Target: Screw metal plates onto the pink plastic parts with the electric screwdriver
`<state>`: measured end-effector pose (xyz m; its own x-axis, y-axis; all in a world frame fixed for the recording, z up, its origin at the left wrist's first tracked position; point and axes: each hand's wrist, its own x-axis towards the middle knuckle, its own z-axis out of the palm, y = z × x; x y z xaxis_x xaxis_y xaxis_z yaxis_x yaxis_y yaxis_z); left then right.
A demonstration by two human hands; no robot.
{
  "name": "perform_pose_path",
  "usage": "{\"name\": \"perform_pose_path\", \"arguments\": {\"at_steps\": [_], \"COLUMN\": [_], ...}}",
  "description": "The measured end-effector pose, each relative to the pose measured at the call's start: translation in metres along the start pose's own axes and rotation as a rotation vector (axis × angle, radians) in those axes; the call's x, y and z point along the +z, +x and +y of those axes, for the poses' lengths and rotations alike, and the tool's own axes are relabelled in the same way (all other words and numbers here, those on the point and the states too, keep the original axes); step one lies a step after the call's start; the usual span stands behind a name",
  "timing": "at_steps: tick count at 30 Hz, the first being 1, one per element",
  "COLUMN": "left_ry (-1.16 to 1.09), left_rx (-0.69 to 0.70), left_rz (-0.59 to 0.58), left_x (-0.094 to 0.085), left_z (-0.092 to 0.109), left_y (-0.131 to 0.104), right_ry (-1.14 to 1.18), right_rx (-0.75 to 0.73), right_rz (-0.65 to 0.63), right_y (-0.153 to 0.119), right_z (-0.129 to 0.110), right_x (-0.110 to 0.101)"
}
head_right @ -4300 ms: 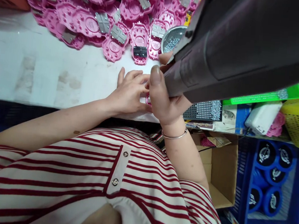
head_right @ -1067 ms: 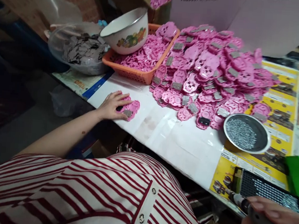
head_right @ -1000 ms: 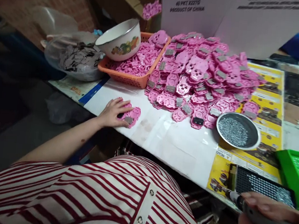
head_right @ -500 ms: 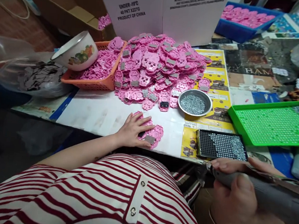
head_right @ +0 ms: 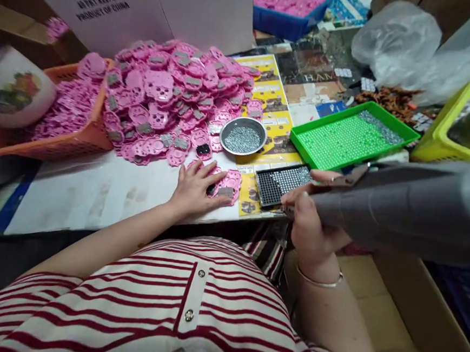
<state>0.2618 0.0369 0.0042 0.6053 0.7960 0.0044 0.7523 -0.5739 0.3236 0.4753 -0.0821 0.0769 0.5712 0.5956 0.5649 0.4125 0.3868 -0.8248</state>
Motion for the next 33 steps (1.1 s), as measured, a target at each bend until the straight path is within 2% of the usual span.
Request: {"name": "perform_pose_path", "arguments": {"at_steps": [7,12,17,20,25,33], "left_ry": [0.039,0.043,0.053,0.056,0.063,0.026], "left_rx": [0.012,0.081,0.132,0.149,0.19,0.186], "left_rz": [0.049,0.109,0.135,0.137,0.14,0.065], "left_x": [-0.001,-0.001,0.001,0.001,-0.001,-0.006], "left_z": [0.0,0.003,0.005,0.003,0.001,0.003], "left_y": [-0.005,-0.012,-0.019,-0.023,-0.025,-0.018], "right_ry": [0.096,0.032,0.13,0.136,-0.006,0.044], "right_rx": [-0.063,-0.066,-0.043,-0.026,-0.004,-0.017], "right_rz": [0.088,0.062,0.089,0.1,0.058,0.022], "right_y": [0.003,0.008,0.016,0.019,0.02,0.021], "right_z": [0.019,0.03,0.033,0.035,0.044,0.052], "right_x": [0.014,0.018,0.025,0.028,0.029,0.027]}}
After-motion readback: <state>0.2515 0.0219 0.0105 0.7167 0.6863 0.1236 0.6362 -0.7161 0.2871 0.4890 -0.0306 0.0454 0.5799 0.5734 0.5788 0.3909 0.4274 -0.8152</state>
